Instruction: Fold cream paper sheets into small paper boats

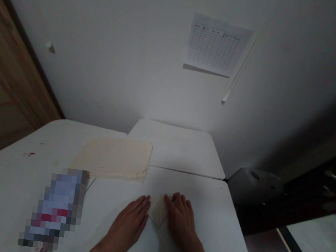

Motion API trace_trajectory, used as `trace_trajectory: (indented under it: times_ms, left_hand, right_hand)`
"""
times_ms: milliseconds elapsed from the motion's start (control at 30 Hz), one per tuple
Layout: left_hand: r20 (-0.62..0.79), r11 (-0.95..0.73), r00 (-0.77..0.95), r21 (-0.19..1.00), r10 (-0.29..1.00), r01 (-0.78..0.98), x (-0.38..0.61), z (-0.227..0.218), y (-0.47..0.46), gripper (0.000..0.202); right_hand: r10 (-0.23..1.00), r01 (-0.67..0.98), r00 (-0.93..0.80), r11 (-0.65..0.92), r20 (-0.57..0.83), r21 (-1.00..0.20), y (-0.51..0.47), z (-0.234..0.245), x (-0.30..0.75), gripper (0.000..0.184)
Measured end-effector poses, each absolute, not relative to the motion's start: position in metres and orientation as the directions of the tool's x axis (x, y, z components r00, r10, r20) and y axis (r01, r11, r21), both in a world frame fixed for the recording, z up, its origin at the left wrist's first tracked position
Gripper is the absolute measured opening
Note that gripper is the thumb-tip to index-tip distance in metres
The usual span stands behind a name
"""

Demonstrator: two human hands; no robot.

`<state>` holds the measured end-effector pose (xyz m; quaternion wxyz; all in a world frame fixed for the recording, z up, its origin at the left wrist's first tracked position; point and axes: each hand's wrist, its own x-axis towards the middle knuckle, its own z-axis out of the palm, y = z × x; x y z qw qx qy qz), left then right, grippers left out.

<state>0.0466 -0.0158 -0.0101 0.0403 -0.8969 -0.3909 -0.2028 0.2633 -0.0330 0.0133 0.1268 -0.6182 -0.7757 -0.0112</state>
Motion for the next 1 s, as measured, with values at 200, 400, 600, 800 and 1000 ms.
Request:
trace_trajectory:
  times_ms: [200, 400, 600, 800, 1000]
  left_hand:
    - [0.435, -0.653, 0.564, 0.078, 0.702, 0.753, 0.036, -0.002, -0.02, 0.038]
    - [0.47, -0.677, 0.58, 0.054, 0.666, 0.734, 0.036, -0.016, -0.003, 0.031]
    - [0.516, -0.676, 0.564, 0.04, 0.645, 0.736, 0.034, -0.028, 0.006, 0.035]
    - [0.559, -0.677, 0.513, 0.123, 0.651, 0.726, 0.039, -0.021, 0.006, 0.033]
    - [0.485, -0.642, 0.451, 0.366, 0.749, 0.673, 0.044, 0.0, 0.016, 0.014]
  right_hand:
    - [0.962, 0.978, -0.102, 0.143, 0.253, -0.151, -0.04, 0.018, 0.289, 0.035]
    - [0.959, 0.987, -0.07, 0.106, 0.276, -0.119, -0.033, 0.018, 0.297, 0.025]
    - [0.943, 0.991, -0.057, 0.093, 0.328, -0.095, -0.03, 0.014, 0.303, 0.021]
    - [0.948, 0.992, -0.05, 0.083, 0.315, -0.091, -0.027, 0.019, 0.3, 0.02]
    - [0.951, 0.983, -0.163, 0.178, 0.262, -0.035, -0.012, 0.03, 0.296, 0.018]
